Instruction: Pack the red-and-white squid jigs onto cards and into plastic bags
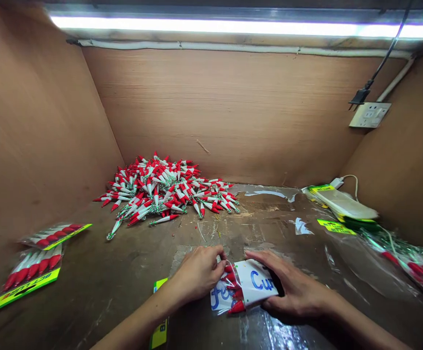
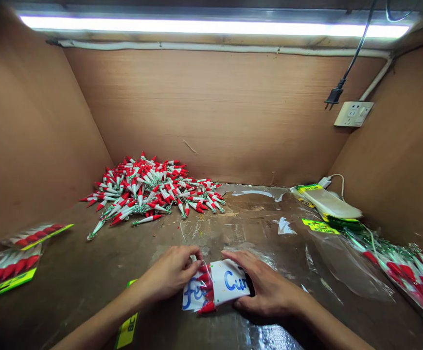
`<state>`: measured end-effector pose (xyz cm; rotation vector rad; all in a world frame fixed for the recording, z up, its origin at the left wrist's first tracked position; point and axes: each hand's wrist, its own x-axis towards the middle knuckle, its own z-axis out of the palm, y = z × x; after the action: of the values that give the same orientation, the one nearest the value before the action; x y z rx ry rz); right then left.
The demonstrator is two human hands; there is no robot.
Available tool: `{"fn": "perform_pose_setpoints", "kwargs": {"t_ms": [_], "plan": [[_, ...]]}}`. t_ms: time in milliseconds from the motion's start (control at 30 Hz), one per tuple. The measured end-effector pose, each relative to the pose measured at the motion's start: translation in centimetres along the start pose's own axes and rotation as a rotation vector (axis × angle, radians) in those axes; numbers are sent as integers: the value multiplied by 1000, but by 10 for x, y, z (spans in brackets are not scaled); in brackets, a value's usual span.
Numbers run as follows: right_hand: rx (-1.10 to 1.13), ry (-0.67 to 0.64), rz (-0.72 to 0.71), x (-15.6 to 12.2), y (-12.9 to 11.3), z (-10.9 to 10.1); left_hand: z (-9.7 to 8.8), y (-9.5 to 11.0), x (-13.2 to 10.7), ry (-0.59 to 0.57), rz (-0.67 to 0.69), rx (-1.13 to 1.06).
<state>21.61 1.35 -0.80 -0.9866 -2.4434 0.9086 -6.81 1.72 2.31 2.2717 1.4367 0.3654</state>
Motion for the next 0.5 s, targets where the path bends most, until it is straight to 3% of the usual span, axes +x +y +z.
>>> {"fn": "perform_pose_setpoints", "kwargs": {"t_ms": [133,300,500], "plan": [[10,-5,19,-1,1,-1,4,-8,1,-49,46,-207],[64,-18,61,-1,2,-7,5,-25,12,-249,26,-517],[94,-13,64,-1,5,-9,3,-26,16,-235,22,-561]]}}
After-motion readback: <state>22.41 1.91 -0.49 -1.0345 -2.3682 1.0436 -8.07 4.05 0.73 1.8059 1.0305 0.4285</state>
